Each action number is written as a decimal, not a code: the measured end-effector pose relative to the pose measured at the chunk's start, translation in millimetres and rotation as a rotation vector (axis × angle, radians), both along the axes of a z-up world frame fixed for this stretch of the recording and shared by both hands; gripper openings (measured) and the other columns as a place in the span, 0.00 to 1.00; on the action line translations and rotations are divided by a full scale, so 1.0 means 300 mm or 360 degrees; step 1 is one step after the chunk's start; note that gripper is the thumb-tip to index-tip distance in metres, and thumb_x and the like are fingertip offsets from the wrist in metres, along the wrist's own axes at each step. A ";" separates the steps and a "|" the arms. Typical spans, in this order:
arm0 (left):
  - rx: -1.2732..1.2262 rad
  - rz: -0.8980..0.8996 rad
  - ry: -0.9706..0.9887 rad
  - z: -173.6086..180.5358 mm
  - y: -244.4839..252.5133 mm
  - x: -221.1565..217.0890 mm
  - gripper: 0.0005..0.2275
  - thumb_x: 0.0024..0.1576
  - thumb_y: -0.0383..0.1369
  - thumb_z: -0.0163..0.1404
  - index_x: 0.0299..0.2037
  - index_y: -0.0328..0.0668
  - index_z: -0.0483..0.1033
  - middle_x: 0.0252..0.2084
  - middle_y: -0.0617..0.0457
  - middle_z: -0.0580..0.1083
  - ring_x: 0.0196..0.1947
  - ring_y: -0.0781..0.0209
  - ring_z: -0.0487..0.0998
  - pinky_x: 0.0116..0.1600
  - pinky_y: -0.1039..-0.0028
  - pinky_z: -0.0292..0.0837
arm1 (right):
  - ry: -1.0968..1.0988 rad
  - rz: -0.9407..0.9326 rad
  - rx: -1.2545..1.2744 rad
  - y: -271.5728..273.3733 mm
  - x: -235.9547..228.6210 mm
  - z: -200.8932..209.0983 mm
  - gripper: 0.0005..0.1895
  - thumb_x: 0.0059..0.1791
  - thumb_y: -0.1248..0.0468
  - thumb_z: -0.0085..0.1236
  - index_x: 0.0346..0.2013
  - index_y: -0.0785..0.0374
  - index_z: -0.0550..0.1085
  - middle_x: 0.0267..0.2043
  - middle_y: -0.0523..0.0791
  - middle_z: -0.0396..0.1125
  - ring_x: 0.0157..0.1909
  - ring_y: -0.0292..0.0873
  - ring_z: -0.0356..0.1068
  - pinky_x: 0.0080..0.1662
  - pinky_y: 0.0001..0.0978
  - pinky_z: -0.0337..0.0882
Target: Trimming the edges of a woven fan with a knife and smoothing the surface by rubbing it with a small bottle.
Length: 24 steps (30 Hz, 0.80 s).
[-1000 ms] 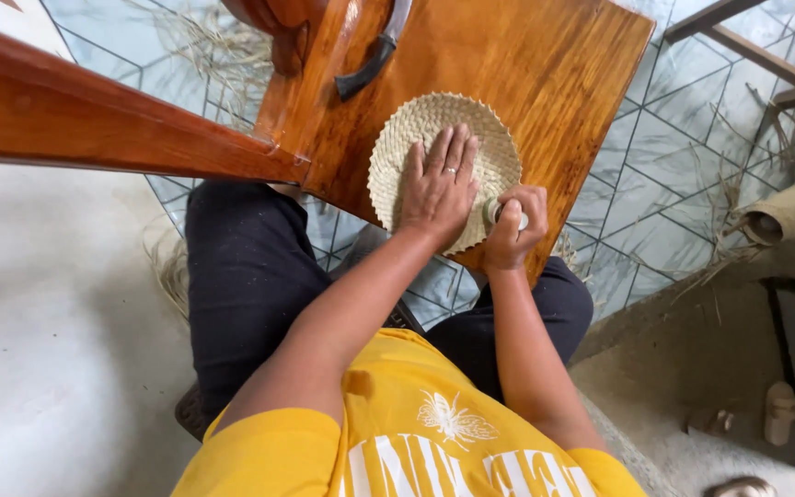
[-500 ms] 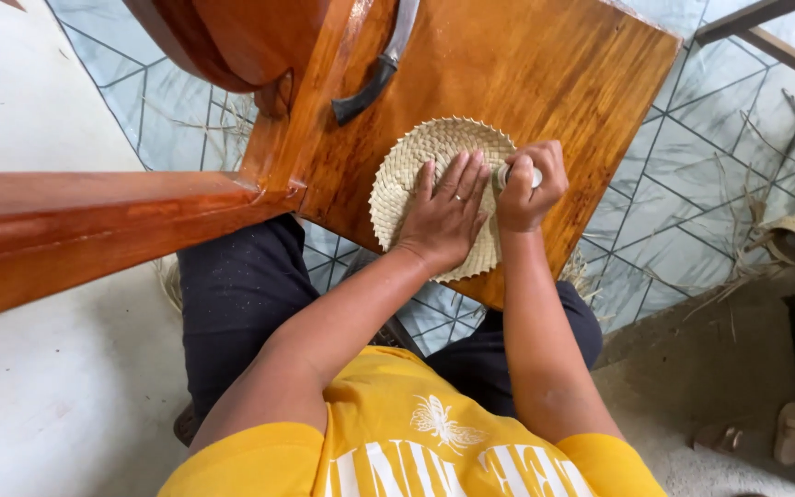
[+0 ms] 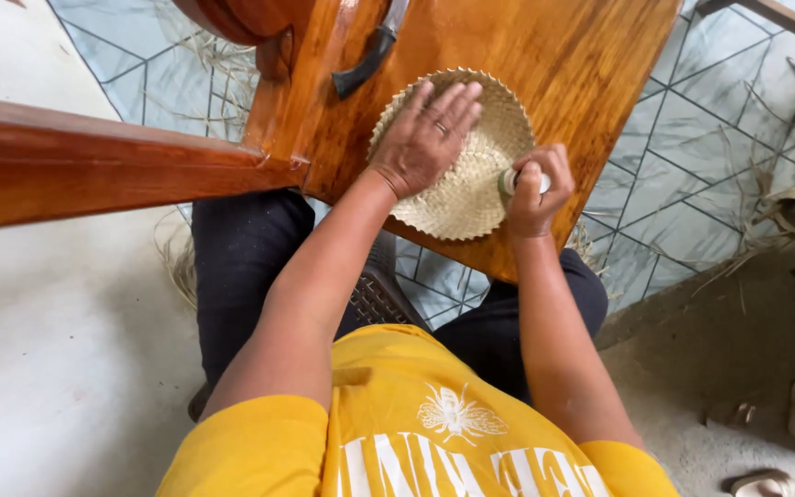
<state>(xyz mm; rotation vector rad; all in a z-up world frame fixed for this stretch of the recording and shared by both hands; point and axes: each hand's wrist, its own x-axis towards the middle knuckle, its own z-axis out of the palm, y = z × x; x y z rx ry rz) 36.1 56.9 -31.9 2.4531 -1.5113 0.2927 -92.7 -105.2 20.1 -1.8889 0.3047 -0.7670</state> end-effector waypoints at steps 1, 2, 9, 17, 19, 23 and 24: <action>-0.0010 -0.0012 -0.0007 -0.003 -0.011 -0.011 0.22 0.71 0.32 0.52 0.73 0.39 0.65 0.79 0.45 0.56 0.78 0.52 0.53 0.80 0.53 0.49 | -0.0007 -0.0012 -0.0010 0.007 -0.014 -0.004 0.11 0.50 0.66 0.44 0.27 0.69 0.71 0.33 0.48 0.61 0.37 0.45 0.57 0.44 0.40 0.62; 0.0005 0.0135 0.0028 -0.009 -0.014 -0.035 0.20 0.70 0.31 0.52 0.72 0.43 0.69 0.79 0.51 0.56 0.79 0.54 0.52 0.80 0.47 0.46 | 0.0004 -0.0042 0.0018 0.019 -0.037 -0.009 0.11 0.50 0.66 0.44 0.27 0.69 0.71 0.34 0.49 0.62 0.37 0.45 0.57 0.44 0.39 0.62; 0.0494 0.0828 0.0901 0.168 -0.084 -0.260 0.34 0.70 0.51 0.37 0.80 0.40 0.43 0.82 0.41 0.34 0.81 0.48 0.28 0.78 0.36 0.24 | -0.0017 -0.0081 0.0123 0.053 -0.091 -0.022 0.11 0.50 0.65 0.45 0.28 0.69 0.72 0.36 0.50 0.66 0.39 0.46 0.62 0.46 0.38 0.66; 0.0326 0.0673 0.0451 0.031 -0.095 -0.261 0.33 0.69 0.49 0.43 0.79 0.38 0.51 0.82 0.35 0.44 0.82 0.38 0.38 0.75 0.27 0.34 | -0.0188 -0.0116 0.0057 0.078 -0.123 -0.050 0.14 0.50 0.63 0.47 0.23 0.63 0.75 0.25 0.47 0.67 0.30 0.48 0.68 0.40 0.40 0.70; 0.0336 0.0641 0.0459 0.028 -0.100 -0.247 0.33 0.69 0.49 0.42 0.79 0.39 0.50 0.82 0.36 0.42 0.82 0.38 0.37 0.75 0.26 0.34 | -0.0172 -0.0158 0.0024 0.056 -0.077 -0.079 0.13 0.49 0.64 0.48 0.22 0.62 0.76 0.25 0.45 0.67 0.29 0.47 0.67 0.39 0.39 0.70; 0.0318 0.0586 0.0449 0.033 -0.100 -0.243 0.34 0.67 0.48 0.45 0.79 0.37 0.51 0.81 0.35 0.44 0.82 0.36 0.39 0.76 0.26 0.36 | -0.0279 -0.0157 -0.0056 -0.050 0.073 -0.200 0.13 0.49 0.65 0.51 0.20 0.62 0.75 0.23 0.48 0.66 0.28 0.50 0.67 0.38 0.42 0.70; 0.0303 0.0571 0.0414 0.037 -0.102 -0.241 0.34 0.67 0.48 0.47 0.78 0.36 0.52 0.81 0.34 0.46 0.81 0.35 0.41 0.75 0.26 0.38 | -0.0330 -0.0124 -0.0078 -0.085 0.118 -0.235 0.13 0.49 0.66 0.51 0.20 0.63 0.74 0.22 0.49 0.65 0.27 0.51 0.67 0.37 0.43 0.70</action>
